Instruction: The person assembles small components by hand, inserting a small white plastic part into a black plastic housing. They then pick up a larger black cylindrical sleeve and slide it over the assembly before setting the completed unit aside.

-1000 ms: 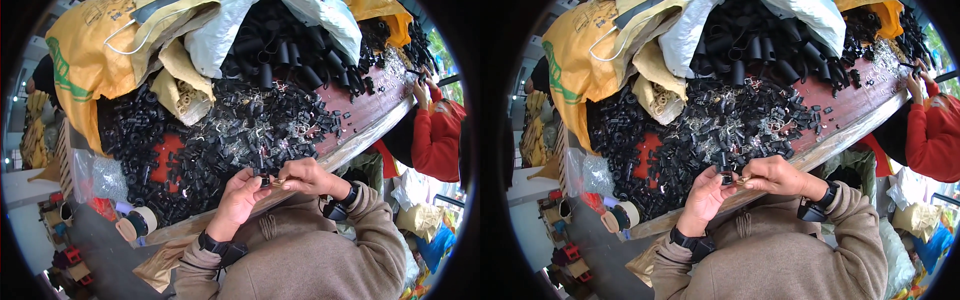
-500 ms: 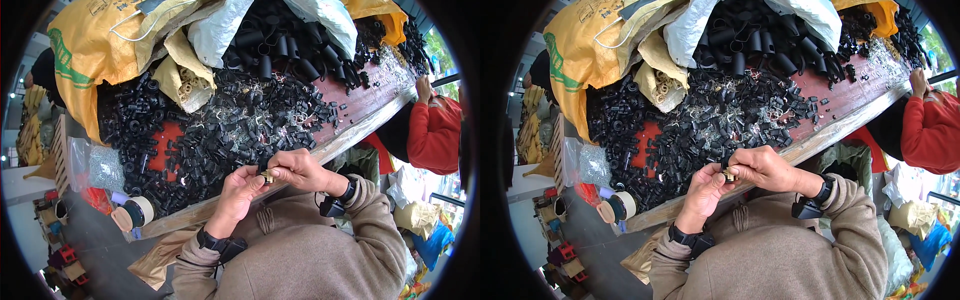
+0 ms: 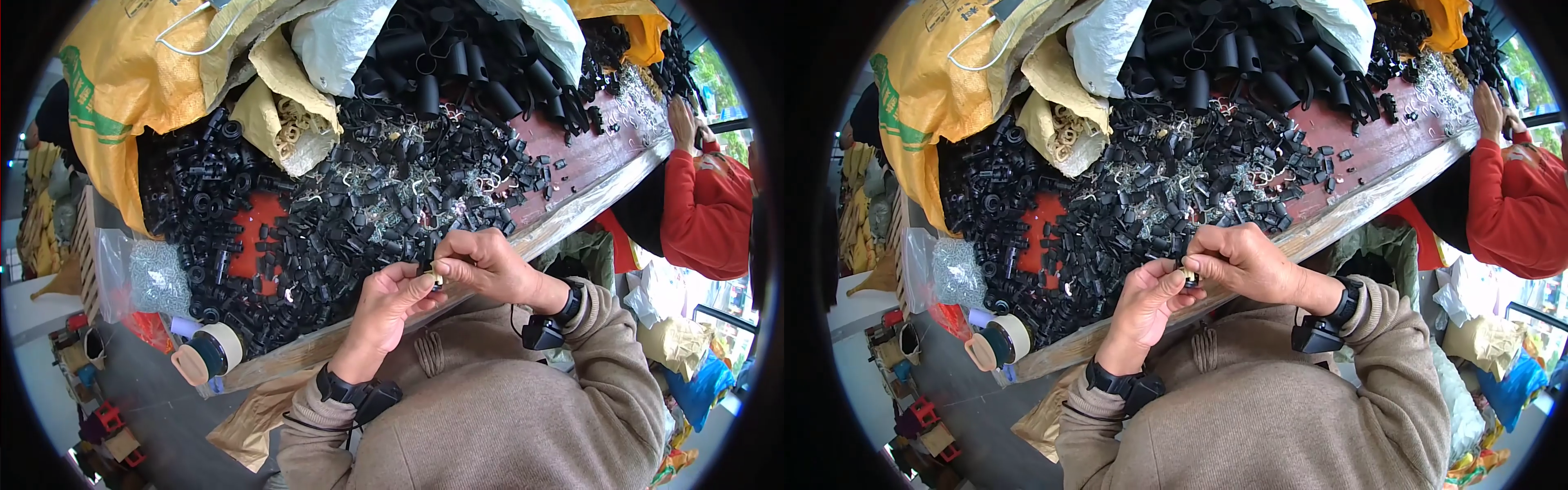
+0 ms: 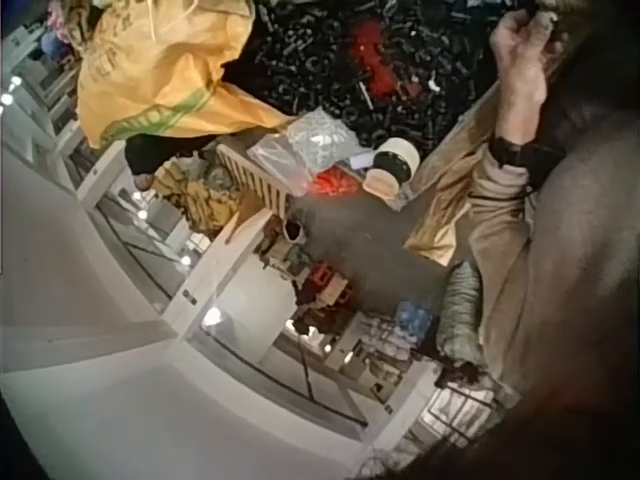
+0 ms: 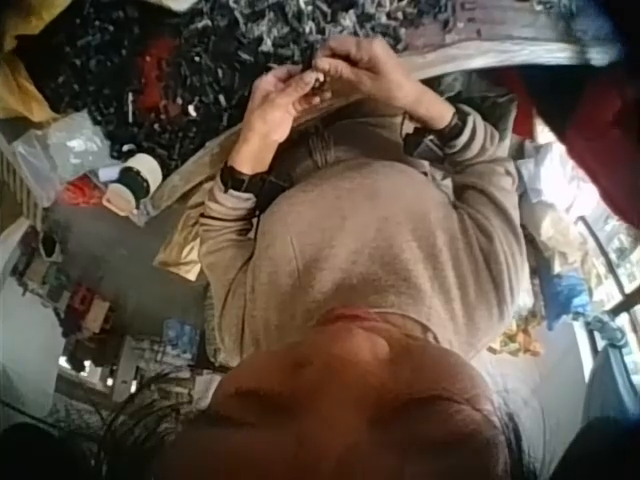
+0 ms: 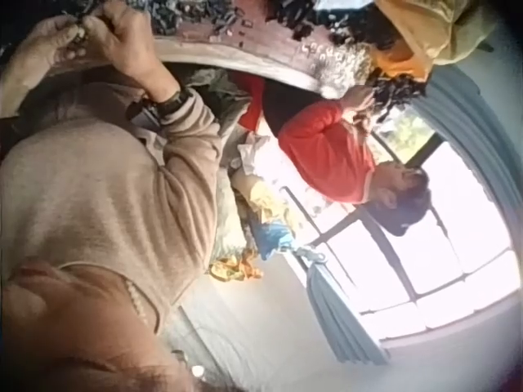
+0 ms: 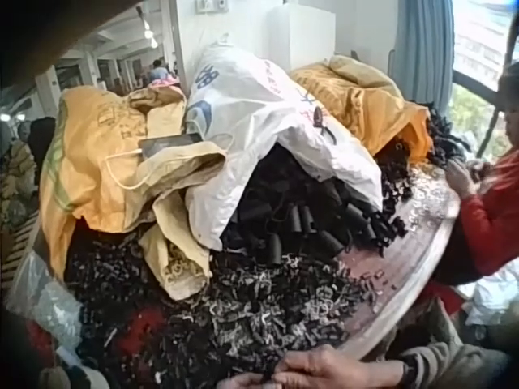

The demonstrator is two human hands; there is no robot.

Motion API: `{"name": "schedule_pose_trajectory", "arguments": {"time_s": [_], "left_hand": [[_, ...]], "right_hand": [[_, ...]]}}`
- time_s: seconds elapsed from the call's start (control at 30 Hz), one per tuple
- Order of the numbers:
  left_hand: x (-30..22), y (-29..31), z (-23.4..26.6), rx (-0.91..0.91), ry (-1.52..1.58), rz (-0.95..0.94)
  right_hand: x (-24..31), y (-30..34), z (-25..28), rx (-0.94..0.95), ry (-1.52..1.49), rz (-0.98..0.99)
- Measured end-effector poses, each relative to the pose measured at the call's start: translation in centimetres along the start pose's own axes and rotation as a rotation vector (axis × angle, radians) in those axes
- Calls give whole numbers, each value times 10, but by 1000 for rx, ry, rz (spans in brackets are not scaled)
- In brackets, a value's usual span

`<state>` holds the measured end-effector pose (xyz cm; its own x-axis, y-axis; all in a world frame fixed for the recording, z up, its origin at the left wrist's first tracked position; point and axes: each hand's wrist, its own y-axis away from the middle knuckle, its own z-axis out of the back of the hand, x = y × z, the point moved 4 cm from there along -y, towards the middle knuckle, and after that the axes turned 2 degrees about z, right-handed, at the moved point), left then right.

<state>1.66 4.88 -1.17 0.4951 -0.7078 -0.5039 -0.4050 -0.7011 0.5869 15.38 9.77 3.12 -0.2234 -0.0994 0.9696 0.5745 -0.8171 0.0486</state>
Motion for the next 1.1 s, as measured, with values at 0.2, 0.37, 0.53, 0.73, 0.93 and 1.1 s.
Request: {"name": "schedule_pose_trajectory", "arguments": {"time_s": [0.2,0.37,0.53,0.73,0.93,1.1], "left_hand": [[1,-2,-5,51,36,33],[6,3,-6,87,64,33],[7,9,-11,54,82,-27],[-1,9,-12,-26,-14,-99],[-5,2,3,24,-36,-20],[-9,-4,5,71,28,-63]], "right_hand": [[-6,0,3,35,-252,-142],[8,4,4,54,-233,-122],[8,9,-5,-49,-88,-6],[-4,13,-11,-128,-359,-160],[-10,8,11,-60,-65,-79],[-25,8,44,-305,803,197]]}}
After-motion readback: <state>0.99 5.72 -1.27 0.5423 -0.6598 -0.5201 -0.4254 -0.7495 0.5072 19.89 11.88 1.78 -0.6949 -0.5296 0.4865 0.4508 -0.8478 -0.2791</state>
